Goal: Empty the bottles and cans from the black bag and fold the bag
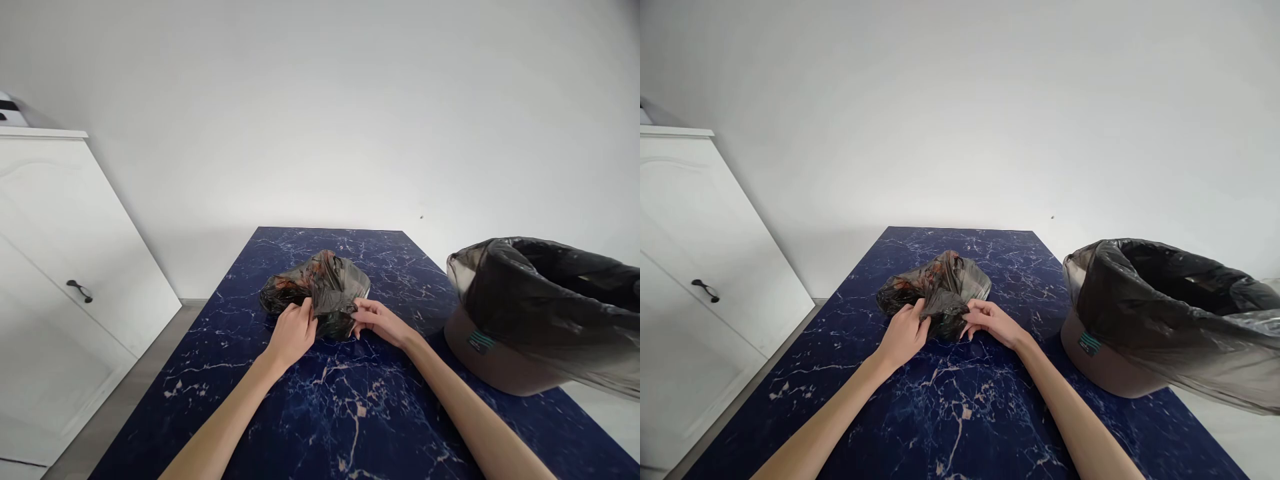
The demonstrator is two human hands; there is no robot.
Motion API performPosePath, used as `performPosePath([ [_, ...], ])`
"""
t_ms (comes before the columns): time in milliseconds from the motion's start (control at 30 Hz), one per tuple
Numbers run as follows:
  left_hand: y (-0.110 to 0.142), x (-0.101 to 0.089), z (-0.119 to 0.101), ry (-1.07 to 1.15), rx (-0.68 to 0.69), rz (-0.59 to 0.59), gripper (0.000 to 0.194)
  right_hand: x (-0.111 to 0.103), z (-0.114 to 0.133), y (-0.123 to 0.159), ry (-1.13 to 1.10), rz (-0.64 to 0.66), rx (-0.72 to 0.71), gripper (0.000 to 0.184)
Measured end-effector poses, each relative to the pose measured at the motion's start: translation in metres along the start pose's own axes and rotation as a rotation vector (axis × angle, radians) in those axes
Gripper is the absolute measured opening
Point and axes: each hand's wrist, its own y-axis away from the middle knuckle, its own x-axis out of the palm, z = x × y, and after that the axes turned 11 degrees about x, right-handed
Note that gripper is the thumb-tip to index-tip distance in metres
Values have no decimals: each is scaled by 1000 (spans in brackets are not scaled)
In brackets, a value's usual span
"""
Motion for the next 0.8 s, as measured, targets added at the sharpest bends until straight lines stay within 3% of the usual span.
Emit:
performPosePath([
  [67, 1, 4, 4, -2, -36, -8, 31, -4, 1, 1, 5, 9, 9, 37],
  [133, 1, 7, 3, 17, -39, -14, 34, -13, 1, -2, -17, -78, -33, 38],
  [300, -1, 6, -10, 60, 27, -4, 35, -40, -13, -17, -58, -492, -185, 38],
  [467, -1, 6, -19, 51, 105, 31, 31, -48, -30, -26, 140, -797, -254, 46],
  [567, 0, 7, -21, -21, 105, 34, 32, -42, -32, -26, 310, -765, -299, 55],
  [700, 0, 7, -21, -21, 65, 28, 45, -33, -29, -24, 481, -638, -332, 48],
  [800, -2, 4, -22, 17, 24, 25, 56, -31, -29, -23, 556, -650, -339, 46],
])
